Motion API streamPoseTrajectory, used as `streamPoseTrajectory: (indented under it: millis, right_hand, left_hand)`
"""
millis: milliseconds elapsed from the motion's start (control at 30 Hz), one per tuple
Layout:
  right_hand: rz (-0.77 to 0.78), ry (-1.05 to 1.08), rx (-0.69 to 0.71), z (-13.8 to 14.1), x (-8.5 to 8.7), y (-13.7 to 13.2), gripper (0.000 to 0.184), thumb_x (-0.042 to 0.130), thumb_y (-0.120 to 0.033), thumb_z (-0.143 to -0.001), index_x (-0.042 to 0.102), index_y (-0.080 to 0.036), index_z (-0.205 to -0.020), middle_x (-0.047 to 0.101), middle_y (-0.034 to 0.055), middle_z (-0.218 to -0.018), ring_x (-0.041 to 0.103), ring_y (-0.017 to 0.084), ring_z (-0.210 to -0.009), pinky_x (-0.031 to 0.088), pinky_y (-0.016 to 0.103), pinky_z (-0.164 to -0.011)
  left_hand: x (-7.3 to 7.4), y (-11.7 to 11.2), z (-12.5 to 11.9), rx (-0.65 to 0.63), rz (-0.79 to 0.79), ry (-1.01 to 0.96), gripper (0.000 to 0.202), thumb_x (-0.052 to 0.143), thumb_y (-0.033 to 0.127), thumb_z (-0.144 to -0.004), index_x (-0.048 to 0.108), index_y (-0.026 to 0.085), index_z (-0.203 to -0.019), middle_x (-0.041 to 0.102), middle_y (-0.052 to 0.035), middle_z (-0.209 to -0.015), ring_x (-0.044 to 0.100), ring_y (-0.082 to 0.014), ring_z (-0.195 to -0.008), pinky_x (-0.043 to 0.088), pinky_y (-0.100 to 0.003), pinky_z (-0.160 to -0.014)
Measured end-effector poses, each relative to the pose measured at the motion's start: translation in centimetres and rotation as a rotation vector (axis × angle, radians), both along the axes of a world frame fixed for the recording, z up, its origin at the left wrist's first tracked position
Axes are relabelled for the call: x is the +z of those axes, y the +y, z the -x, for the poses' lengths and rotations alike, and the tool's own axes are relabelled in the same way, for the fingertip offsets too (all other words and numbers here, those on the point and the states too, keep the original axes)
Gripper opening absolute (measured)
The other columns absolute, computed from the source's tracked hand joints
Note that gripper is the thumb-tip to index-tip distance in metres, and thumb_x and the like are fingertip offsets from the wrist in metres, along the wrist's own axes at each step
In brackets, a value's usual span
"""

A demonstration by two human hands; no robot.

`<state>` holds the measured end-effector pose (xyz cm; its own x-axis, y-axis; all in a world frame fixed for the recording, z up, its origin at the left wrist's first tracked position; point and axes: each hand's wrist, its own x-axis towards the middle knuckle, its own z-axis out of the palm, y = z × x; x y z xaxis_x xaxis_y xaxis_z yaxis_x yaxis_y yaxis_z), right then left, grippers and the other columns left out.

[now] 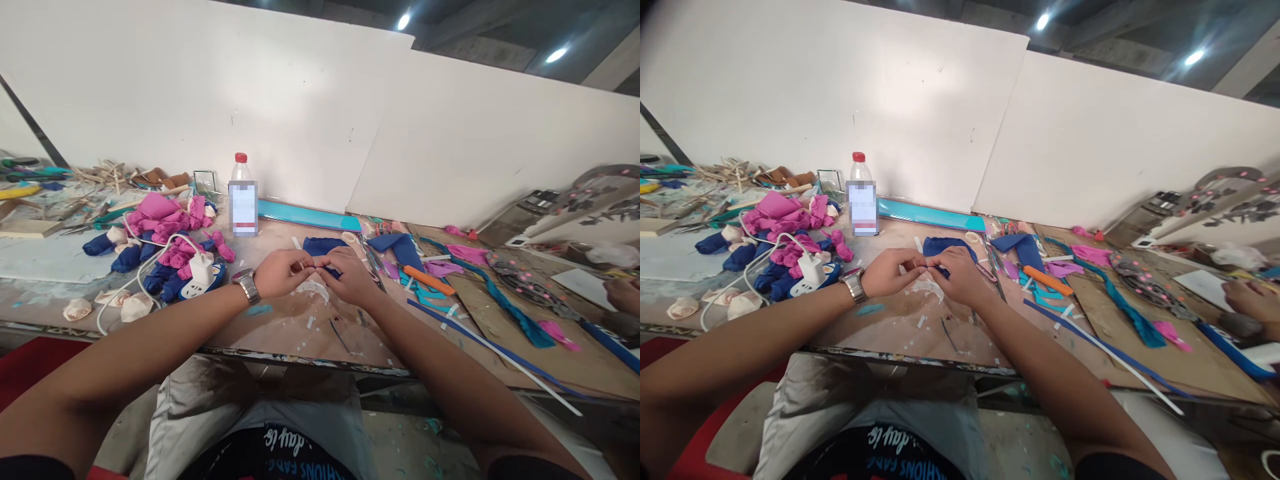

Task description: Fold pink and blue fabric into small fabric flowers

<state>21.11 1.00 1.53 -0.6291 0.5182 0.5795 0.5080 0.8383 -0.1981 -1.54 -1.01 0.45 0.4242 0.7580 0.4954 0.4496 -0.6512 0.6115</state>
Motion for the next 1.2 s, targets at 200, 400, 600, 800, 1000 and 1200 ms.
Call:
streamPoseTrajectory:
  millis: [200,400,600,800,1000,1200]
  right_hand:
    - [0.007,0.0,0.014,-0.08,0.01,-0.01,0.016,0.059,-0.037,-0.101,0.068,-0.024,-0.099,0.075,0.0054,-0.092,0.064,0.025,-0.092,0.044,0.044,-0.09]
    - [0.002,0.01,0.066,0.06,0.4,-0.34,0.015,0.058,-0.035,-0.102,0.067,-0.024,-0.098,0.074,0.0051,-0.091,0.063,0.024,-0.091,0.044,0.042,-0.09]
    - [-0.003,0.044,0.039,0.14,0.11,-0.18,0.017,0.058,-0.038,-0.102,0.067,-0.024,-0.098,0.074,0.0056,-0.091,0.064,0.024,-0.091,0.045,0.043,-0.09]
    - [-0.006,0.09,0.007,0.18,0.03,-0.24,0.015,0.06,-0.037,-0.101,0.066,-0.024,-0.096,0.074,0.0051,-0.091,0.065,0.024,-0.091,0.046,0.042,-0.09]
    - [-0.003,0.109,0.006,0.36,-0.05,-0.32,0.013,0.062,-0.035,-0.1,0.067,-0.023,-0.095,0.074,0.004,-0.09,0.065,0.023,-0.09,0.046,0.04,-0.087]
    - [0.014,0.14,-0.023,0.39,-0.25,-0.19,0.013,0.064,-0.034,-0.099,0.067,-0.024,-0.093,0.075,0.0039,-0.09,0.065,0.024,-0.089,0.046,0.04,-0.086]
  left_hand:
    - [-0.11,0.26,0.11,0.002,-0.027,-0.003,0.022,0.058,0.034,-0.098,0.074,0.019,-0.094,0.076,-0.0045,-0.09,0.065,-0.0141,-0.073,0.046,-0.026,-0.07]
    - [-0.22,0.4,0.14,0.04,-0.003,-0.07,0.02,0.066,0.036,-0.094,0.074,0.018,-0.092,0.076,-0.0045,-0.085,0.065,-0.0145,-0.072,0.047,-0.025,-0.069]
    - [-0.36,0.22,-0.05,-0.019,0.11,-0.151,0.027,0.062,0.041,-0.096,0.078,0.018,-0.097,0.078,-0.0061,-0.085,0.07,-0.015,-0.069,0.05,-0.025,-0.067]
    - [-0.21,0.12,-0.29,0.056,0.163,-0.233,0.029,0.069,0.045,-0.091,0.078,0.017,-0.094,0.077,-0.0055,-0.077,0.069,-0.0149,-0.065,0.049,-0.024,-0.061]
    - [-0.28,0.16,-0.26,0.055,0.053,-0.203,0.029,0.067,0.042,-0.093,0.081,0.017,-0.092,0.079,-0.0063,-0.084,0.068,-0.0149,-0.07,0.048,-0.024,-0.065]
    - [-0.73,0.18,-0.35,0.02,0.034,-0.191,0.028,0.064,0.04,-0.096,0.082,0.02,-0.102,0.08,-0.0067,-0.089,0.068,-0.0145,-0.07,0.047,-0.024,-0.064]
